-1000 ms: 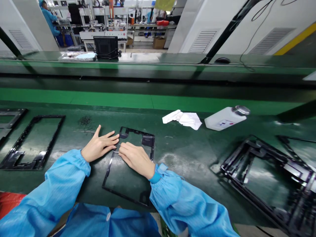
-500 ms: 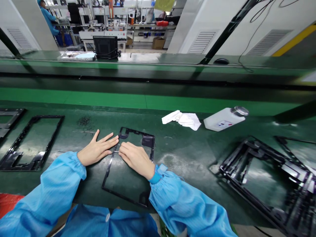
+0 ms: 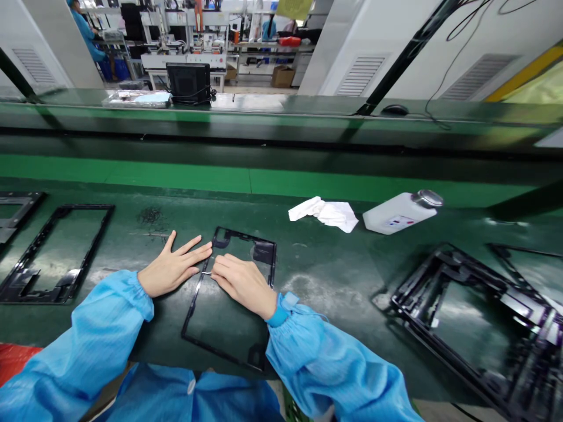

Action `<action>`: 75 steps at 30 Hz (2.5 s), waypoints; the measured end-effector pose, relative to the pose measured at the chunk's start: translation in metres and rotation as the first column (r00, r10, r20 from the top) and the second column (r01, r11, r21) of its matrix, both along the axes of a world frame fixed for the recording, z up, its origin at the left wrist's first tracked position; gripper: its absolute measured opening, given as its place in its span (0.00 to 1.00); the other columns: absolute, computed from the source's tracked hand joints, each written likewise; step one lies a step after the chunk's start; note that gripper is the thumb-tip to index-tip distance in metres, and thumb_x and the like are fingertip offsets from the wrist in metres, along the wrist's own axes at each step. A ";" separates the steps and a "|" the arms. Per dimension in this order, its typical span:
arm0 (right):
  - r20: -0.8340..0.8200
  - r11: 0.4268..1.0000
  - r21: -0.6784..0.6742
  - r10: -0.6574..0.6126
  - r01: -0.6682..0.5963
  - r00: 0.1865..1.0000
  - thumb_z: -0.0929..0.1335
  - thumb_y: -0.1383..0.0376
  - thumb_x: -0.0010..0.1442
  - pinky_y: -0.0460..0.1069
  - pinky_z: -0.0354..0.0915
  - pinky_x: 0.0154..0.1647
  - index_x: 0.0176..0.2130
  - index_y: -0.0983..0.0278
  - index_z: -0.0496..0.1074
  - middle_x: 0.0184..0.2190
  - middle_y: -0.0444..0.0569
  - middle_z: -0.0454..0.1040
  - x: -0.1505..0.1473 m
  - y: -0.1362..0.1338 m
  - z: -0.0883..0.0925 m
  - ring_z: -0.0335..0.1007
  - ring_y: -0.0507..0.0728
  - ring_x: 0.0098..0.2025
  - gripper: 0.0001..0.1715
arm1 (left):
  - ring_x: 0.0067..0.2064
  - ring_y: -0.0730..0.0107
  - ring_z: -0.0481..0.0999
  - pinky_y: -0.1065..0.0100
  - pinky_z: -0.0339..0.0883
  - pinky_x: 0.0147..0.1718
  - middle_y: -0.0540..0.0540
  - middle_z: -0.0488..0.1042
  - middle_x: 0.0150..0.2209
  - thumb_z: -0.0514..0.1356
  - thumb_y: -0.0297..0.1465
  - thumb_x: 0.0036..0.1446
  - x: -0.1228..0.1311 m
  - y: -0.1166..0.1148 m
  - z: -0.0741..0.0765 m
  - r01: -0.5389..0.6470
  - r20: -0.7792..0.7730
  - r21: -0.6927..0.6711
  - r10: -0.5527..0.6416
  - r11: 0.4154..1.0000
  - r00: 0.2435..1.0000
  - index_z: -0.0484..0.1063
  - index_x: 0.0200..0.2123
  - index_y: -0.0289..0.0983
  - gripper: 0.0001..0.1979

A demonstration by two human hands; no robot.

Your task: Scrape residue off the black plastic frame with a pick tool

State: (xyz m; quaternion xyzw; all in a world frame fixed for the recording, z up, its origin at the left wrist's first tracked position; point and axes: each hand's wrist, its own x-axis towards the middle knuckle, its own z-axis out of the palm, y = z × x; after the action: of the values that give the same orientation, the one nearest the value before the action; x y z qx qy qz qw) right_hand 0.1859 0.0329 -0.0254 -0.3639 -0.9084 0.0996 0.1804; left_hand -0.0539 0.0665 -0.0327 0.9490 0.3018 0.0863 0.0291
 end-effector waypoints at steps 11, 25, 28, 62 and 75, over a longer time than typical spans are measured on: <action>-0.032 0.997 -0.074 0.000 -0.003 0.999 0.60 0.62 0.70 0.46 0.59 0.34 0.36 0.62 0.67 0.35 0.48 0.70 0.003 0.000 0.001 0.66 0.54 0.38 0.12 | 0.70 0.65 0.44 0.39 0.16 0.61 0.47 0.54 0.67 0.41 0.34 0.71 0.000 0.000 0.001 -0.005 -0.007 -0.030 0.005 1.000 1.000 0.48 0.67 0.44 0.23; 0.018 1.000 -0.007 -0.028 0.028 0.999 0.60 0.62 0.70 0.47 0.57 0.30 0.36 0.62 0.67 0.34 0.48 0.70 0.000 -0.003 0.003 0.65 0.54 0.37 0.12 | 0.69 0.63 0.46 0.39 0.17 0.61 0.46 0.56 0.66 0.41 0.35 0.71 0.001 0.000 0.002 -0.005 0.008 -0.044 0.006 0.999 1.000 0.49 0.67 0.44 0.23; 0.010 1.000 -0.001 -0.012 0.012 1.000 0.59 0.63 0.71 0.47 0.57 0.31 0.34 0.63 0.67 0.33 0.48 0.70 0.000 -0.002 0.003 0.65 0.54 0.36 0.14 | 0.69 0.64 0.45 0.39 0.16 0.61 0.47 0.55 0.67 0.41 0.35 0.71 0.001 0.000 0.003 -0.008 0.004 -0.048 0.008 0.999 1.000 0.48 0.67 0.44 0.23; 0.037 0.999 0.043 -0.004 0.002 0.999 0.57 0.64 0.71 0.48 0.56 0.29 0.33 0.63 0.67 0.32 0.47 0.69 -0.004 -0.004 0.005 0.64 0.54 0.35 0.16 | 0.69 0.62 0.48 0.37 0.19 0.61 0.45 0.58 0.65 0.41 0.37 0.72 0.002 0.000 0.004 -0.023 0.007 -0.045 0.023 0.999 1.000 0.49 0.66 0.45 0.22; -0.024 0.999 0.024 -0.031 0.032 0.999 0.58 0.63 0.71 0.47 0.57 0.31 0.35 0.63 0.68 0.33 0.48 0.70 -0.003 -0.006 0.003 0.65 0.54 0.36 0.15 | 0.69 0.63 0.48 0.38 0.16 0.61 0.46 0.56 0.66 0.41 0.37 0.72 0.002 0.000 0.006 -0.026 0.001 -0.064 0.027 0.998 1.000 0.50 0.66 0.45 0.22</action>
State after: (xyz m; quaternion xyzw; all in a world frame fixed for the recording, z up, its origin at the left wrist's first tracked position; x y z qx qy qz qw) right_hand 0.1833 0.0268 -0.0223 -0.3748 -0.9014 0.0902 0.1971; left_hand -0.0515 0.0663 -0.0265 0.9434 0.3169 0.0777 0.0588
